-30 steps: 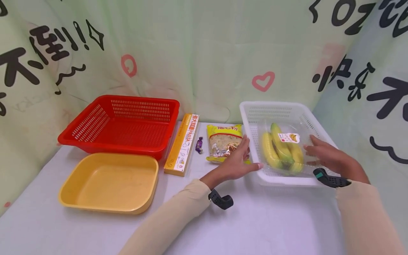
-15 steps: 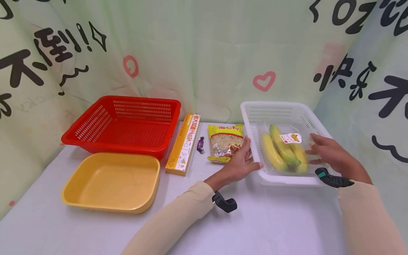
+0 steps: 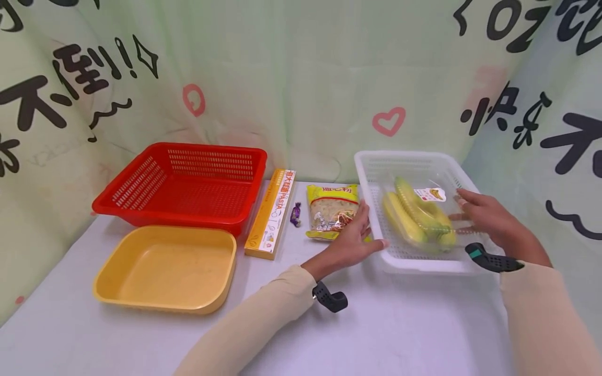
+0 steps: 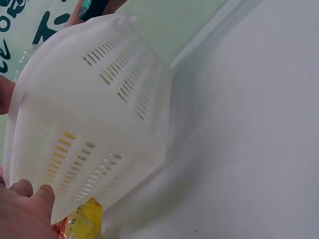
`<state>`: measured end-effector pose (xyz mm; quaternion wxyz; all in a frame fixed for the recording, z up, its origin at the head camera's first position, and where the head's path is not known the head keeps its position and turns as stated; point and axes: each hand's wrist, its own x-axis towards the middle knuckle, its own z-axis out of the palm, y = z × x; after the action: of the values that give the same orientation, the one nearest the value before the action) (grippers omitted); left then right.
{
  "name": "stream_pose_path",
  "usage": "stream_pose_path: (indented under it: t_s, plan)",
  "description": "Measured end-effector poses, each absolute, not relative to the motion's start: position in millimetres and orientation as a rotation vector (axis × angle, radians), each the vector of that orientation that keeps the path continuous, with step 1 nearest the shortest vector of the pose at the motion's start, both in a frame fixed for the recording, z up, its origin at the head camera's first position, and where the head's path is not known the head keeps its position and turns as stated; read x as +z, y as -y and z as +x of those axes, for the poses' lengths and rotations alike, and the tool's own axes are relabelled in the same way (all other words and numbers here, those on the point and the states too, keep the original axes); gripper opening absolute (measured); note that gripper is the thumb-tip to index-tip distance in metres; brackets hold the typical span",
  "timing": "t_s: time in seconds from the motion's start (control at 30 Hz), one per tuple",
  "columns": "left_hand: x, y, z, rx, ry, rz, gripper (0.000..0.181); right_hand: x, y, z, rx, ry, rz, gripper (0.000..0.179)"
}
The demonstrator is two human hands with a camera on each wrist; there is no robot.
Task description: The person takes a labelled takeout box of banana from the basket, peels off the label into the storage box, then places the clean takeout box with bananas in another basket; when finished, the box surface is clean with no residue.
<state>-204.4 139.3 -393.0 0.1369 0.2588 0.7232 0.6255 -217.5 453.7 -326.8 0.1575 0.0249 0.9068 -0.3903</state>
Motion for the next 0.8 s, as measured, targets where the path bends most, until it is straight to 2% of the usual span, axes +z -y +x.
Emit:
stream_pose_path:
  t_s: [0.57, 0.8]
  plan:
    - [-380.4, -134.0, -205.0, 1.647, -2.267, 0.69, 0.095, -297.9, -437.5, -217.2, -1.063, -2.669, 0.023, 0.063]
    - [-378.3, -131.4, -210.7, 1.639, -2.278, 0.797, 0.091, -286.0, -431.3, -213.5, -1.055, -2.698, -0.023, 0.063]
